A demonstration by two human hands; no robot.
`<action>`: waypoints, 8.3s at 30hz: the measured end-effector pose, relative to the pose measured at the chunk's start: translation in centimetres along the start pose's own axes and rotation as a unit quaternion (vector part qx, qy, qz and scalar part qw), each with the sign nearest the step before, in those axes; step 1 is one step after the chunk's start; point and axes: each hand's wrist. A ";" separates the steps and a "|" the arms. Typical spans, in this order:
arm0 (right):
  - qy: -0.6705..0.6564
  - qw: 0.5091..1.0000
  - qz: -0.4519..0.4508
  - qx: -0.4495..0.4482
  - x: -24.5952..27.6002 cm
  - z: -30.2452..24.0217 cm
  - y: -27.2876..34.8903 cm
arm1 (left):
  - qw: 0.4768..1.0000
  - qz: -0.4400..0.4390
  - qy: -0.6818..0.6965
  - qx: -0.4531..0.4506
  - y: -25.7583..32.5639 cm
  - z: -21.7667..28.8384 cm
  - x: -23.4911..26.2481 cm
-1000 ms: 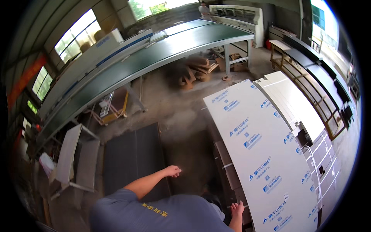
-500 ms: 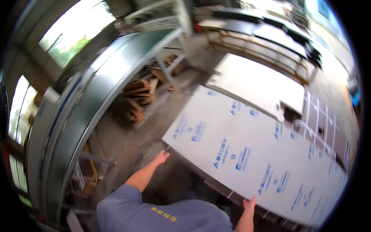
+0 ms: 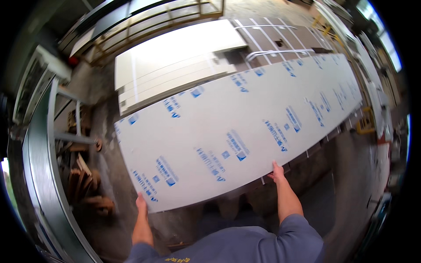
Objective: The person moves white boards between stacks and then wipes them down using a cloth and a liquid from a bottle.
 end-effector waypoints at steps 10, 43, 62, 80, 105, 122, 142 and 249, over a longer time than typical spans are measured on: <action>-0.080 0.971 -0.037 0.220 -2.2 4.7 -0.8 | 0.972 0.128 -0.040 -0.191 -3.1 3.2 1.8; 0.175 0.849 0.310 0.390 0.2 3.1 -5.0 | 0.989 -0.116 0.019 0.086 -0.2 -11.2 -11.6; -0.223 0.968 0.061 0.099 14.9 1.1 -9.0 | 0.982 -0.125 -0.119 0.078 1.4 -11.1 -6.9; -0.077 0.996 0.044 -0.005 16.2 11.1 0.3 | 0.968 0.050 -0.241 0.048 3.8 -13.5 -3.5; 0.049 0.971 0.231 0.049 18.9 4.1 -7.3 | 0.938 0.076 -0.336 0.043 1.8 -9.9 -5.8; 0.213 0.912 0.292 0.193 24.6 -0.1 -12.9 | 0.901 0.030 -0.425 -0.081 5.3 -9.3 -9.8; -0.077 0.967 0.236 0.055 27.3 1.3 -17.4 | 0.881 0.241 -0.407 -0.027 5.0 -11.4 -14.1; 0.180 0.964 0.142 0.133 115.6 -72.7 -60.4 | 0.955 0.065 0.224 0.183 83.8 52.9 -105.4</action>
Point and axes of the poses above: each hand's wrist, its own y-axis away from the middle knuckle, its own x-axis out of the back of the hand, z = x × y, and after that the axes turned 6 degrees about -y, right-handed
